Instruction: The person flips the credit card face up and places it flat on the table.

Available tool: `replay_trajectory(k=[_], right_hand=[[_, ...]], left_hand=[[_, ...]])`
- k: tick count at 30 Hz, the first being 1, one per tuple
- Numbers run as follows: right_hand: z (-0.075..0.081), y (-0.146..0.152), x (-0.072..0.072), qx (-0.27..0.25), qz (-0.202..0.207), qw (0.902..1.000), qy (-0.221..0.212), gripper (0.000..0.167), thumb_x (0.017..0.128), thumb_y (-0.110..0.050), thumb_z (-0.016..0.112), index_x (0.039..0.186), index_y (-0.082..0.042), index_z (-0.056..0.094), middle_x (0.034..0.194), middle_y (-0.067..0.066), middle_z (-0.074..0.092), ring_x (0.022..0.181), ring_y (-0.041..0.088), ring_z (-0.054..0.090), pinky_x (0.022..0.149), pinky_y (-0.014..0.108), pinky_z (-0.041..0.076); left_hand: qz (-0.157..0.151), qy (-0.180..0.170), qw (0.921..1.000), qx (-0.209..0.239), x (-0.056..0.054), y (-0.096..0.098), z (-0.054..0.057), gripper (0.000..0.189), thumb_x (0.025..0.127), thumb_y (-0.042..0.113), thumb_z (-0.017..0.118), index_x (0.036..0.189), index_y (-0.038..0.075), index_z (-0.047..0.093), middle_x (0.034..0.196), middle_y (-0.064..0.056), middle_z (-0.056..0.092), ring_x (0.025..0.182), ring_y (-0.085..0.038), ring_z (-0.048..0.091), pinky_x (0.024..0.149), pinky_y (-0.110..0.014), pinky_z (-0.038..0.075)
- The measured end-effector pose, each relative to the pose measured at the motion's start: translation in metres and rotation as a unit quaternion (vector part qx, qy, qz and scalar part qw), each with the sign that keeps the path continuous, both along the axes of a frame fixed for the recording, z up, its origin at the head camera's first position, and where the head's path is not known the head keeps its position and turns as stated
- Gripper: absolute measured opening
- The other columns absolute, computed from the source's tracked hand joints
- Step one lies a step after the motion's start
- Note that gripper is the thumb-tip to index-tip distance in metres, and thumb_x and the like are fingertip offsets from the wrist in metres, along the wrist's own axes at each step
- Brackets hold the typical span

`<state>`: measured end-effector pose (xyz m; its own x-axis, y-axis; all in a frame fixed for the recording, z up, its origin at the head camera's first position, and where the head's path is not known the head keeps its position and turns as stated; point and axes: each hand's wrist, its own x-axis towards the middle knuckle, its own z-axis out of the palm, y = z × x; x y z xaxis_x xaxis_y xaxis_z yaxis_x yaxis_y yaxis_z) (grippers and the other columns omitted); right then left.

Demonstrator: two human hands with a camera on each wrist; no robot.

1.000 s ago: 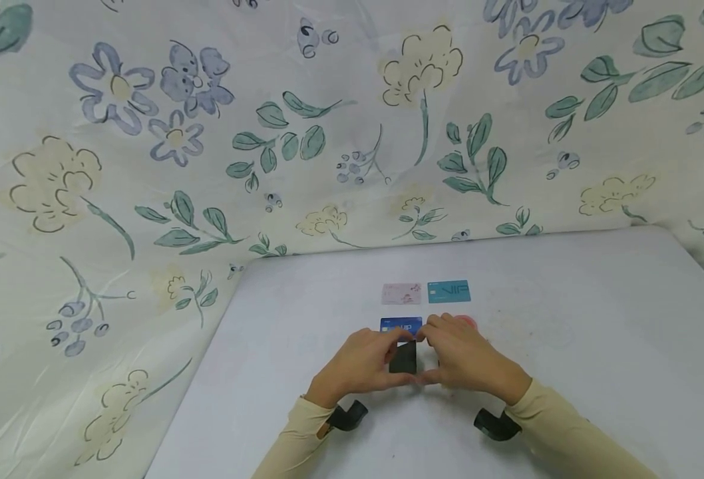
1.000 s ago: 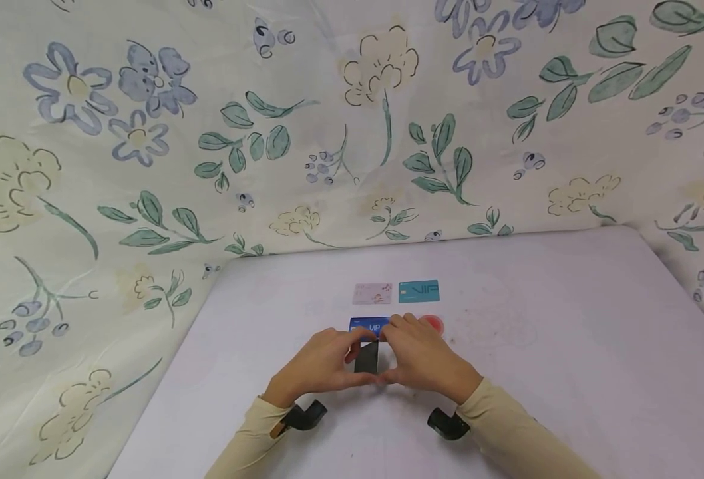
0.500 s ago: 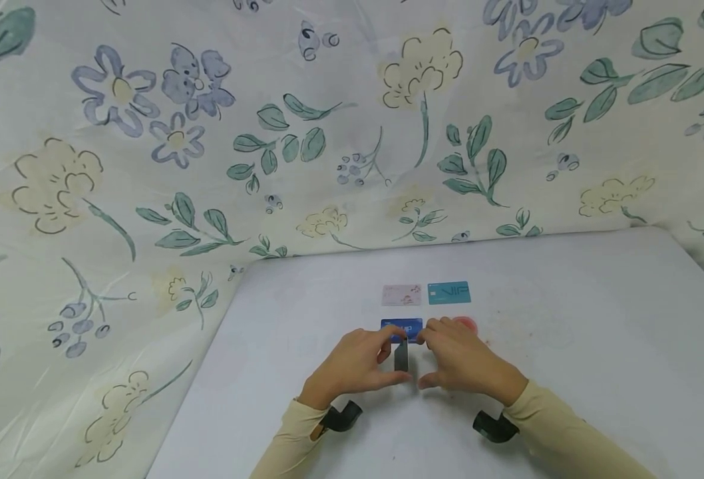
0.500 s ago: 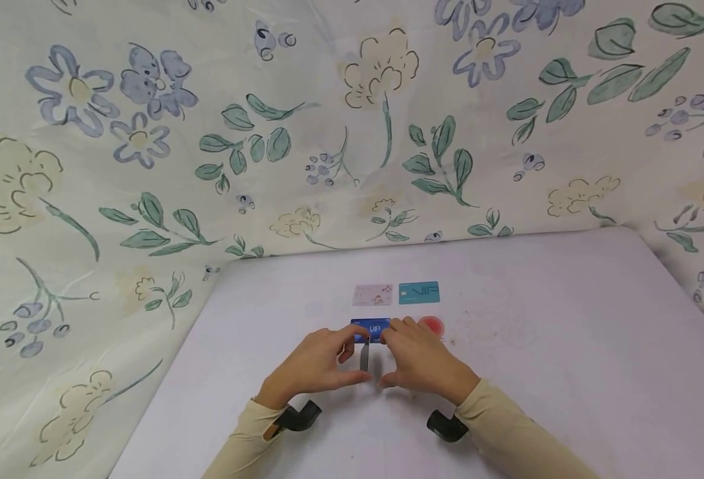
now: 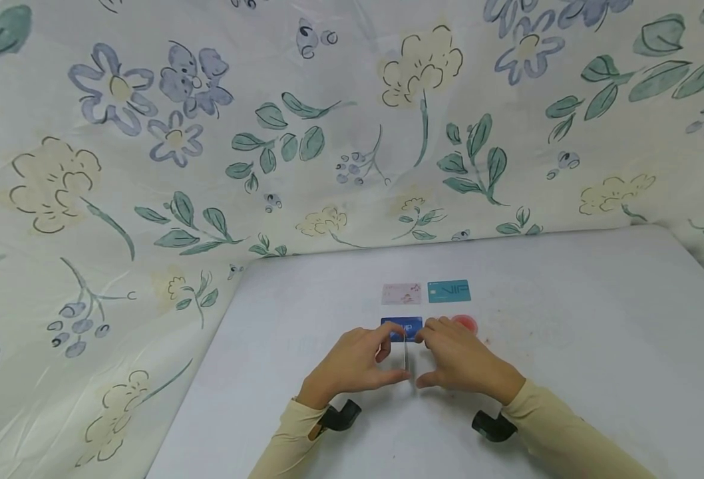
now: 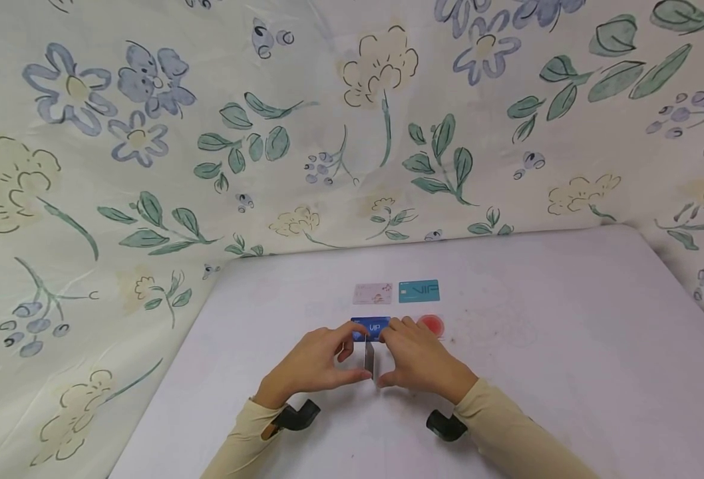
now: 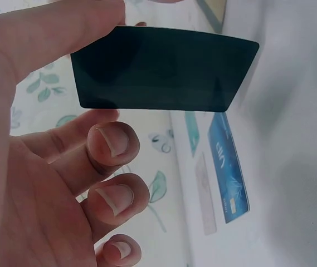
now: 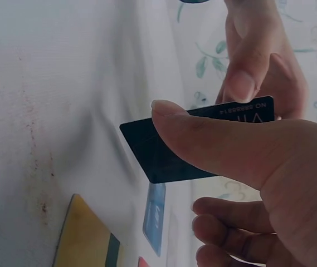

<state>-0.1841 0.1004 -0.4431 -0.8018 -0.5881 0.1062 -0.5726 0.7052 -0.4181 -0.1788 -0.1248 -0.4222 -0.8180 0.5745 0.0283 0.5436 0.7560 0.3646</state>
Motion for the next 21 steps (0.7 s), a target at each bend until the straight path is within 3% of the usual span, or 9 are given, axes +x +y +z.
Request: replay_trajectory(k=[6,16,21], right_hand=[[-0.002,-0.003,0.0,-0.003,-0.004,0.9998,-0.02,0.064,0.07,-0.039,0.096,0.117,-0.005,0.069,0.109,0.006,0.068,0.103,0.021,0.058,0.097,0.043,0.052],[-0.008,-0.006,0.0,-0.012,-0.005,0.9996,-0.024,0.065,0.068,-0.038,0.097,0.116,-0.005,0.069,0.11,0.006,0.069,0.113,0.026,0.063,0.112,0.053,0.046],[-0.011,-0.007,-0.001,-0.008,0.001,0.9998,-0.017,0.066,0.068,-0.041,0.097,0.116,-0.005,0.069,0.11,0.005,0.069,0.105,0.022,0.06,0.102,0.046,0.052]], left_hand=[[0.001,-0.015,0.9999,0.005,0.002,0.001,0.002,0.057,0.086,0.051,0.079,0.126,0.015,0.06,0.077,-0.004,0.064,0.062,0.001,0.04,0.057,-0.018,0.029],[0.001,-0.016,0.9998,0.007,0.004,0.003,0.002,0.06,0.087,0.054,0.077,0.129,0.016,0.059,0.076,-0.002,0.063,0.061,0.001,0.04,0.057,-0.017,0.029],[-0.001,-0.009,0.9999,0.01,0.004,0.003,0.002,0.058,0.087,0.054,0.077,0.128,0.017,0.058,0.075,-0.001,0.062,0.061,0.001,0.04,0.057,-0.017,0.03]])
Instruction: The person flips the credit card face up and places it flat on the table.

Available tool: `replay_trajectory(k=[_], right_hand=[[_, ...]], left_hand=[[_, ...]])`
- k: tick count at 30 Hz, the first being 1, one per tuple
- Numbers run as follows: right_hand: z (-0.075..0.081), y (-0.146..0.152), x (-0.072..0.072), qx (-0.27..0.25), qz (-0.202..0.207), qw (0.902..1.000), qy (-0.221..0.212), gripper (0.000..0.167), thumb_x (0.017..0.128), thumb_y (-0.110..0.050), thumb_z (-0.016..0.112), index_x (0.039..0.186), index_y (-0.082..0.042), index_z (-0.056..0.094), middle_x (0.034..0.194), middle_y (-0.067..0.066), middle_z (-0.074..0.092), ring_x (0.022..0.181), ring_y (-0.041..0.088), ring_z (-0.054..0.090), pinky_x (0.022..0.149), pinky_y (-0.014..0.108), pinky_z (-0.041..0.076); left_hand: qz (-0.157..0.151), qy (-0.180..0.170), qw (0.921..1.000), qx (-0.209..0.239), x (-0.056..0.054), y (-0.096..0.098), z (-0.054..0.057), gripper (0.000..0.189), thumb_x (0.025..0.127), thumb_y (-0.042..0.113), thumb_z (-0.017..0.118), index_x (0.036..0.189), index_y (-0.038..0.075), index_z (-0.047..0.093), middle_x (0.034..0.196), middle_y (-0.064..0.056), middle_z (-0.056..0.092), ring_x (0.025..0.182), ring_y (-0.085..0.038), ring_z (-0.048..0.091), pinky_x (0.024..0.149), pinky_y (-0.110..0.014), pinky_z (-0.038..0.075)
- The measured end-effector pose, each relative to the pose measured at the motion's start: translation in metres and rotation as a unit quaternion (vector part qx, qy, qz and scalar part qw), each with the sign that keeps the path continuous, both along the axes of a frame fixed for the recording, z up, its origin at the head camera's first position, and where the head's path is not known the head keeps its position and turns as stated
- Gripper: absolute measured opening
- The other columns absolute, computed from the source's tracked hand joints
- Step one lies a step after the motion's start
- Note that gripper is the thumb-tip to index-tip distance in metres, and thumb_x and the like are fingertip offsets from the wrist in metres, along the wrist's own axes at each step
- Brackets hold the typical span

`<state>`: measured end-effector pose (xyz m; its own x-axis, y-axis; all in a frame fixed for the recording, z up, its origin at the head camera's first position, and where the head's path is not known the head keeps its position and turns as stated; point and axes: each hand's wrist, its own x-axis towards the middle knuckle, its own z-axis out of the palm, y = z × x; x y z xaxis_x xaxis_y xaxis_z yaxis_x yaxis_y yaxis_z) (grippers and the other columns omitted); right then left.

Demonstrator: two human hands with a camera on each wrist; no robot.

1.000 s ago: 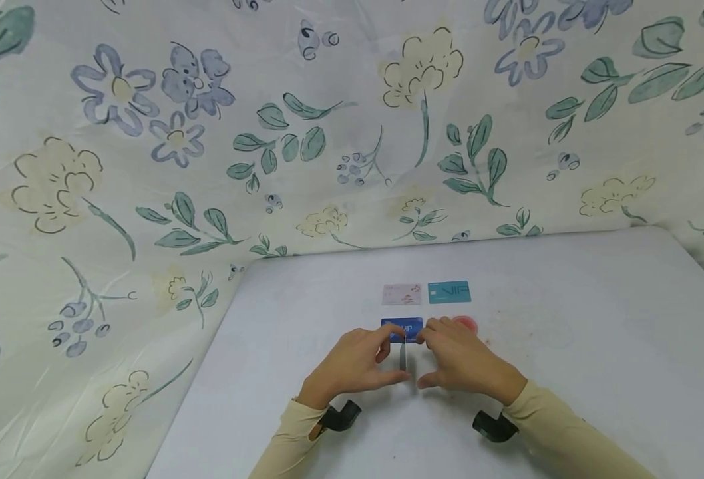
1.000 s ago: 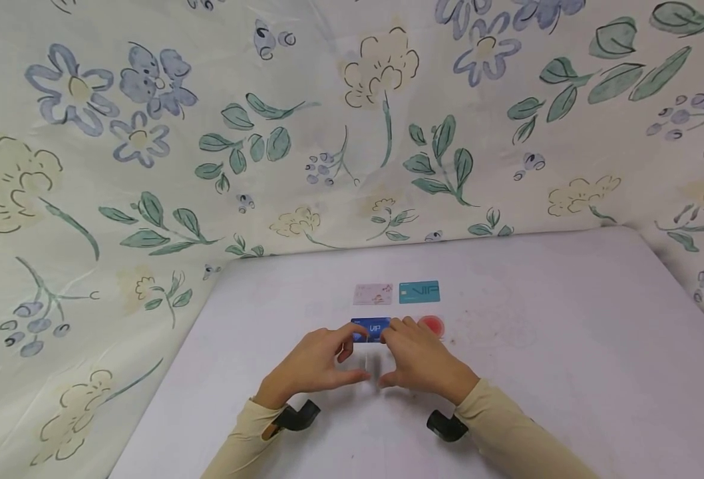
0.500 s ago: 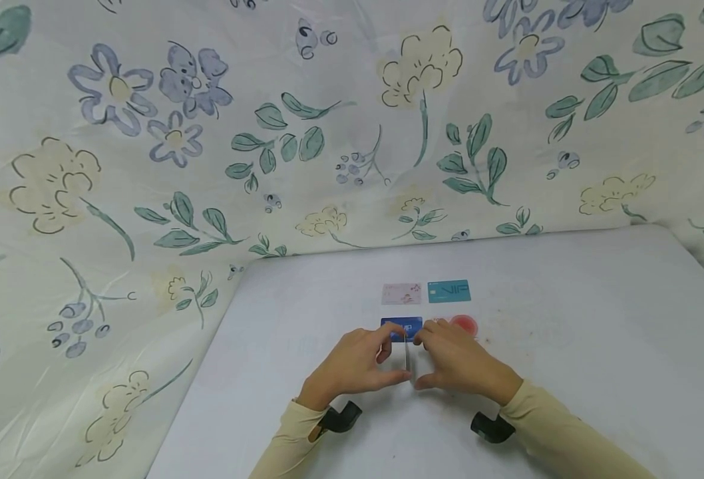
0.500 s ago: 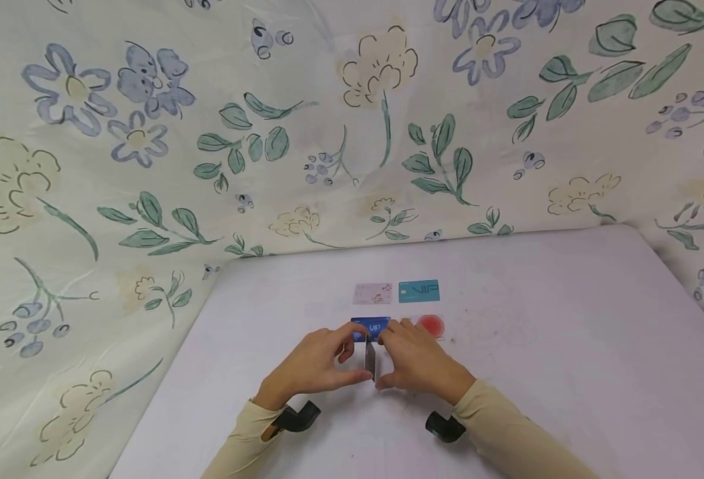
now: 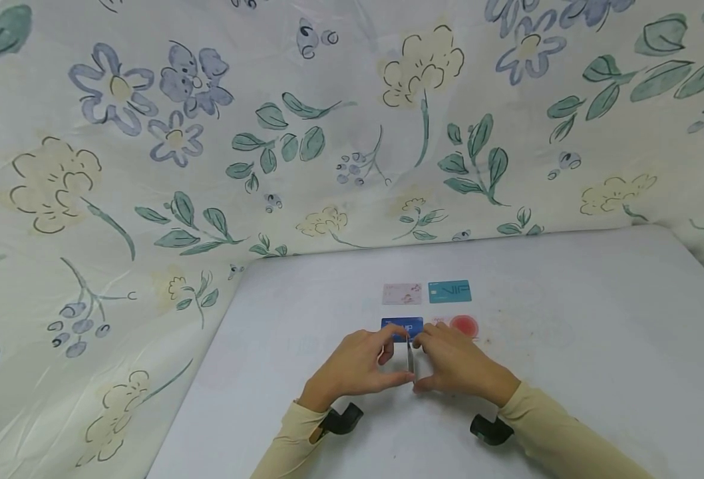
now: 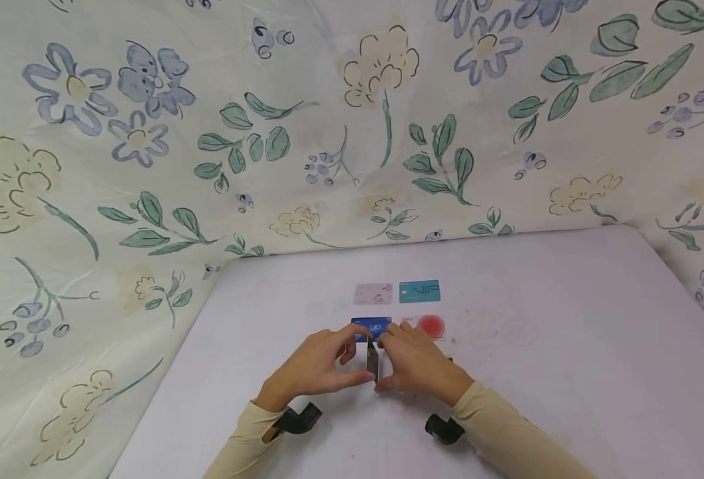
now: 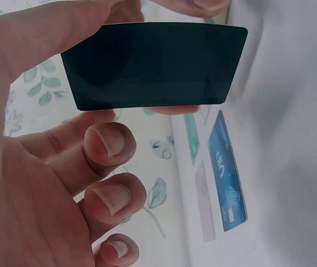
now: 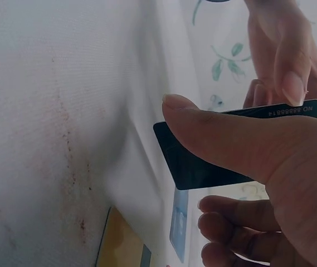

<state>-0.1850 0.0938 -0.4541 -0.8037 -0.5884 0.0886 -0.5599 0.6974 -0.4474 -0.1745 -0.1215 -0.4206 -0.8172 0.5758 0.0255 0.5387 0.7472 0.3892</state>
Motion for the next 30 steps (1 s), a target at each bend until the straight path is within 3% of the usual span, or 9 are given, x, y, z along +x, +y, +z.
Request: replay_trajectory(k=[3,9,17,30], right_hand=[[-0.0008,0.0002,0.0002,0.001,0.004,1.0,0.006,0.065,0.068,-0.041,0.097,0.115,-0.005,0.069,0.11,0.004,0.069,0.1,0.019,0.057,0.094,0.043,0.053],[-0.0013,0.0005,0.0008,0.002,0.006,0.9999,0.015,0.063,0.069,-0.041,0.096,0.113,-0.006,0.07,0.111,0.003,0.069,0.1,0.019,0.057,0.094,0.042,0.053],[-0.0007,-0.0012,0.001,0.009,0.004,0.9999,0.011,0.062,0.069,-0.04,0.096,0.114,-0.007,0.07,0.112,0.003,0.07,0.101,0.019,0.058,0.094,0.042,0.054],[-0.0027,-0.0022,0.0023,0.012,0.009,0.9999,-0.002,0.06,0.071,-0.038,0.095,0.116,-0.007,0.069,0.111,0.002,0.068,0.101,0.019,0.057,0.093,0.042,0.054]], left_hand=[[-0.005,0.009,0.9999,0.001,0.0,-0.0001,-0.0005,0.058,0.087,0.054,0.076,0.127,0.017,0.058,0.075,-0.002,0.063,0.061,0.001,0.04,0.057,-0.017,0.03],[-0.01,0.018,0.9998,0.007,0.0,-0.0003,-0.0007,0.056,0.087,0.053,0.077,0.126,0.018,0.058,0.074,0.003,0.059,0.061,0.002,0.04,0.058,-0.016,0.03],[-0.005,0.01,0.9998,0.017,0.0008,-0.0015,0.0003,0.056,0.087,0.053,0.077,0.128,0.019,0.058,0.073,0.011,0.052,0.063,0.002,0.041,0.059,-0.017,0.032],[0.011,-0.011,0.9995,0.026,0.002,-0.0049,-0.0009,0.057,0.087,0.054,0.077,0.129,0.021,0.059,0.075,0.009,0.055,0.065,0.001,0.042,0.059,-0.018,0.032]])
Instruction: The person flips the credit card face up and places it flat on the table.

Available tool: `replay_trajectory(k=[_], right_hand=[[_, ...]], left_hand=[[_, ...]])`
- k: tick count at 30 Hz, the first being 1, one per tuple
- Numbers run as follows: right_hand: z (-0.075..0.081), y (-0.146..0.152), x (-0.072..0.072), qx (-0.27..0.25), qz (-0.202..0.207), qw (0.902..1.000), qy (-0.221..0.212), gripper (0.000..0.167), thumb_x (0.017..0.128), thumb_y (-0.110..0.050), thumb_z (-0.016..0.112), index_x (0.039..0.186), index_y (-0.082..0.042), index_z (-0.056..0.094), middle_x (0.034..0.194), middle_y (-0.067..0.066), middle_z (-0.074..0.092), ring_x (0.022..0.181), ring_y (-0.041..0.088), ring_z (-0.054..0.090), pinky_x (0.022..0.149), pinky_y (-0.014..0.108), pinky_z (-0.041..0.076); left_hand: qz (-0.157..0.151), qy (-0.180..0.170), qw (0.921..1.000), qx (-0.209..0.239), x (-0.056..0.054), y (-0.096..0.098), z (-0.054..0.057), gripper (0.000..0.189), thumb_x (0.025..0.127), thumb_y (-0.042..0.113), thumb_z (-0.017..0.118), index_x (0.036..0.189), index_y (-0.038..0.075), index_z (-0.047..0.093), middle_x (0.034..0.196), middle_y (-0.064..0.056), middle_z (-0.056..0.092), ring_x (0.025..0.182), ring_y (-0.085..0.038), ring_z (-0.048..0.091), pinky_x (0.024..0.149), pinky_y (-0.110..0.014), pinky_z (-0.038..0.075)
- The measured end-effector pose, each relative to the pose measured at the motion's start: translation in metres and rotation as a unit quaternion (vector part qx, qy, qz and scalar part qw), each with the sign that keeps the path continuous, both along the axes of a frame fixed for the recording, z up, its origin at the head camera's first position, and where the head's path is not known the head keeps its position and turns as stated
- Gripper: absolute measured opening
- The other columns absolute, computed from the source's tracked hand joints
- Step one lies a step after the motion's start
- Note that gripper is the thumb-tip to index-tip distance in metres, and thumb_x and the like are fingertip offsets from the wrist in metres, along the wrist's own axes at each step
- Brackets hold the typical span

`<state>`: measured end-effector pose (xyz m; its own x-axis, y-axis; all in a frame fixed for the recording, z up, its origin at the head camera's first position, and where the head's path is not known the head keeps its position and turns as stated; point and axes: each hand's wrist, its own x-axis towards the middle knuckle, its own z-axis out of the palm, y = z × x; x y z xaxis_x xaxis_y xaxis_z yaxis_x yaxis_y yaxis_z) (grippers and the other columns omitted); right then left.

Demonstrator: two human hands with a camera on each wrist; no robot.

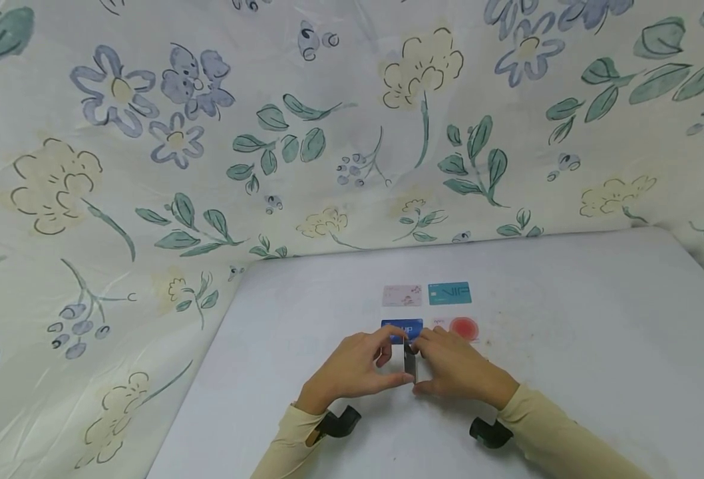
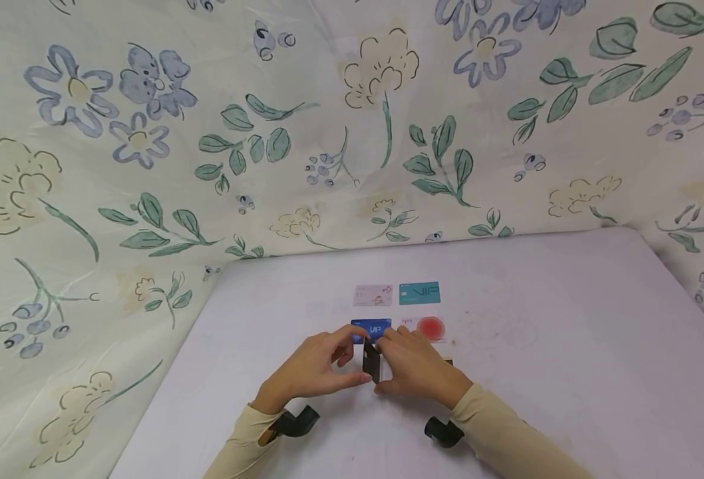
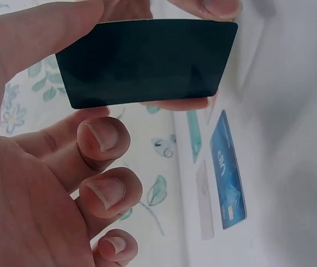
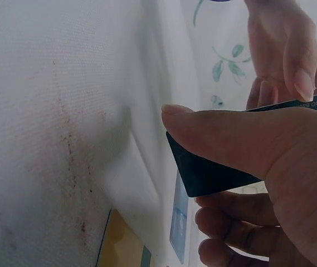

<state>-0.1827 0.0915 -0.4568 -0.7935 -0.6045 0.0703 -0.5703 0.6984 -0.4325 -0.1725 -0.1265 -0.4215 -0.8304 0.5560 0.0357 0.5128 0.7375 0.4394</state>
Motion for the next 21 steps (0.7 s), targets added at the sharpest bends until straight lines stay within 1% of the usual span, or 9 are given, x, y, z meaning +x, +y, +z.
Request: replay_trajectory(k=[4,9,13,19,21], right_hand=[[-0.001,0.0,0.0,0.003,-0.004,1.0,-0.001,0.059,0.073,-0.037,0.094,0.117,-0.007,0.068,0.112,0.003,0.069,0.103,0.02,0.058,0.097,0.044,0.054],[0.001,0.001,0.001,0.006,-0.008,0.9999,-0.007,0.059,0.074,-0.036,0.094,0.119,-0.007,0.068,0.114,0.005,0.069,0.105,0.021,0.058,0.1,0.045,0.053],[0.003,0.0,0.001,0.013,-0.016,0.9997,-0.017,0.061,0.074,-0.036,0.094,0.121,-0.007,0.068,0.116,0.006,0.069,0.107,0.023,0.057,0.102,0.046,0.052],[0.006,0.0,0.0,0.025,-0.025,0.9993,-0.013,0.062,0.075,-0.037,0.093,0.123,-0.008,0.067,0.119,0.007,0.067,0.121,0.028,0.059,0.112,0.052,0.046],[0.006,0.0,0.001,0.026,-0.027,0.9992,-0.011,0.062,0.075,-0.036,0.093,0.123,-0.008,0.067,0.119,0.007,0.067,0.123,0.029,0.058,0.113,0.053,0.045]], left_hand=[[0.006,-0.001,1.0,0.001,0.001,-0.003,-0.001,0.056,0.086,0.053,0.077,0.129,0.022,0.059,0.075,0.014,0.051,0.065,0.001,0.042,0.06,-0.018,0.032],[0.001,0.005,1.0,0.004,0.001,-0.008,-0.003,0.054,0.086,0.053,0.077,0.127,0.024,0.058,0.076,0.013,0.053,0.065,0.001,0.042,0.06,-0.018,0.033],[0.001,0.01,0.9999,0.001,0.0,-0.011,-0.002,0.054,0.086,0.052,0.077,0.128,0.024,0.058,0.075,0.011,0.055,0.064,0.001,0.042,0.06,-0.019,0.034],[0.01,0.017,0.9998,-0.01,-0.002,-0.016,-0.001,0.055,0.084,0.051,0.079,0.129,0.024,0.059,0.075,0.014,0.051,0.065,0.0,0.043,0.06,-0.019,0.034],[0.016,0.014,0.9997,-0.013,-0.002,-0.016,-0.001,0.056,0.084,0.051,0.079,0.128,0.024,0.059,0.075,0.014,0.051,0.065,0.0,0.043,0.06,-0.02,0.034]])
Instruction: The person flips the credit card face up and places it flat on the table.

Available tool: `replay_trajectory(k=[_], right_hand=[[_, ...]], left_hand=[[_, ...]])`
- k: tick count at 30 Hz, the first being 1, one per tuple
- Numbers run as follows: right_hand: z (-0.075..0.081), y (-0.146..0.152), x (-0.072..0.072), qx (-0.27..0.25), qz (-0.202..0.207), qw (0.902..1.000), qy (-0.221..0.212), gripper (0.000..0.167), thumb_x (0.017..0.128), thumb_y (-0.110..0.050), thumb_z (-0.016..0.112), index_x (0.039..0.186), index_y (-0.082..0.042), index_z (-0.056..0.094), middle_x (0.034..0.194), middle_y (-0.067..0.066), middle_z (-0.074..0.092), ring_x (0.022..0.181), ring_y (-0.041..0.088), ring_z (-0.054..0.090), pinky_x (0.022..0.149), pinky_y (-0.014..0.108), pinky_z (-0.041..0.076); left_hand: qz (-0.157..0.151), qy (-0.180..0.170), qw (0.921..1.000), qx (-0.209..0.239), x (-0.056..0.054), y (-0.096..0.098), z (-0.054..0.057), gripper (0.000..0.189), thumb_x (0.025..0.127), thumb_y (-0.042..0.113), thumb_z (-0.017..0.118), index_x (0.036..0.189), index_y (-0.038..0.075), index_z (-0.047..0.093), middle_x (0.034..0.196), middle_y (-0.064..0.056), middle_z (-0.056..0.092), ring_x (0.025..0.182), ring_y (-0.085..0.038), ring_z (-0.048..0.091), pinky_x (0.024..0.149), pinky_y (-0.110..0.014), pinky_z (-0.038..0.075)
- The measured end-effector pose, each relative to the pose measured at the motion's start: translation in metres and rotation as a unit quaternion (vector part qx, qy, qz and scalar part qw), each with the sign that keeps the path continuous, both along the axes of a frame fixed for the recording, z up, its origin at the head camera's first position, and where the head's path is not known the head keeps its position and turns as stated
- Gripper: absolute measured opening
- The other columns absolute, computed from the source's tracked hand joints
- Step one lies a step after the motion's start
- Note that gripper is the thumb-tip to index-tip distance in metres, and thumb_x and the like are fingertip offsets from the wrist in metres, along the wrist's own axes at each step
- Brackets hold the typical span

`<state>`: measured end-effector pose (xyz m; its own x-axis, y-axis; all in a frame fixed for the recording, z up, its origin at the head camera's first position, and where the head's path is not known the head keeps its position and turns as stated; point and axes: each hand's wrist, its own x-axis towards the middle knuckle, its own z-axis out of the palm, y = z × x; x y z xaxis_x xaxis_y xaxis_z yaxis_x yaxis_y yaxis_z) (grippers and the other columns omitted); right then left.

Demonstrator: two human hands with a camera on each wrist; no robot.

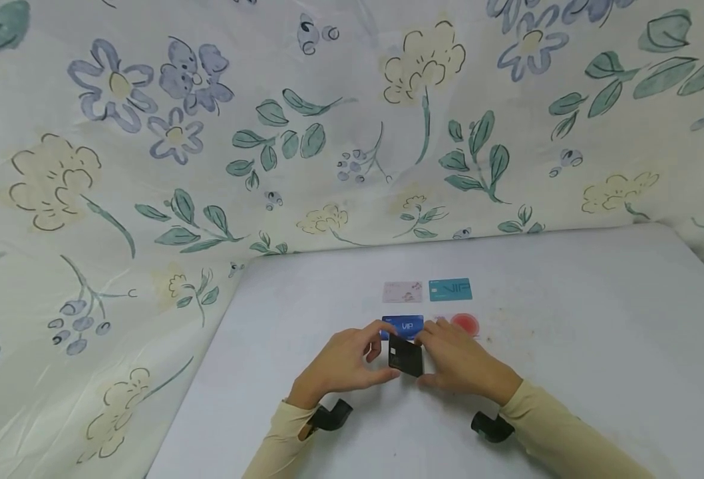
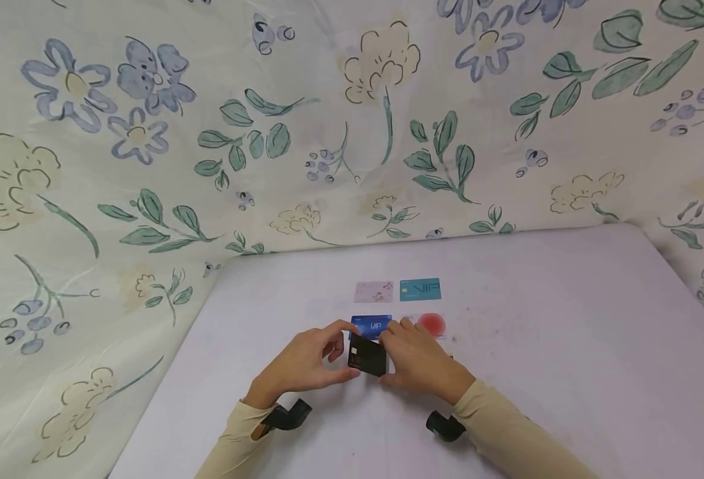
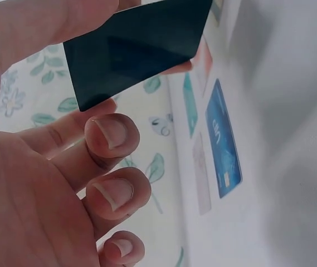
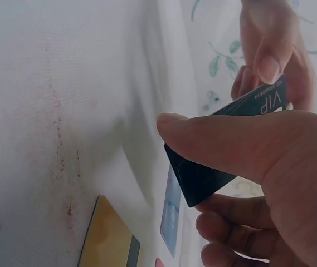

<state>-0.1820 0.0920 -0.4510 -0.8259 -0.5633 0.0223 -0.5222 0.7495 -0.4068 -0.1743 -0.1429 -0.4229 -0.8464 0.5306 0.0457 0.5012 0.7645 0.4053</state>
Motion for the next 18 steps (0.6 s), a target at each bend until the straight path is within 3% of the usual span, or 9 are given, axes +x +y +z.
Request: replay_trajectory(k=[9,18], right_hand=[[0.0012,0.0011,0.0008,0.007,0.005,0.9997,0.023,0.059,0.074,-0.036,0.094,0.119,-0.007,0.068,0.113,0.006,0.066,0.11,0.025,0.057,0.105,0.047,0.05],[0.0022,0.002,0.0001,0.015,0.008,0.9994,0.031,0.059,0.073,-0.036,0.094,0.118,-0.006,0.069,0.111,0.006,0.066,0.11,0.025,0.057,0.105,0.048,0.049]], left_hand=[[0.012,-0.004,0.9997,-0.023,0.0007,-0.0025,0.0003,0.055,0.084,0.051,0.077,0.129,0.026,0.058,0.078,-0.002,0.062,0.065,-0.002,0.042,0.06,-0.02,0.032],[0.017,0.001,0.999,-0.041,0.0005,-0.0049,-0.0018,0.055,0.083,0.051,0.077,0.129,0.025,0.06,0.079,-0.006,0.06,0.064,-0.003,0.039,0.06,-0.021,0.029]])
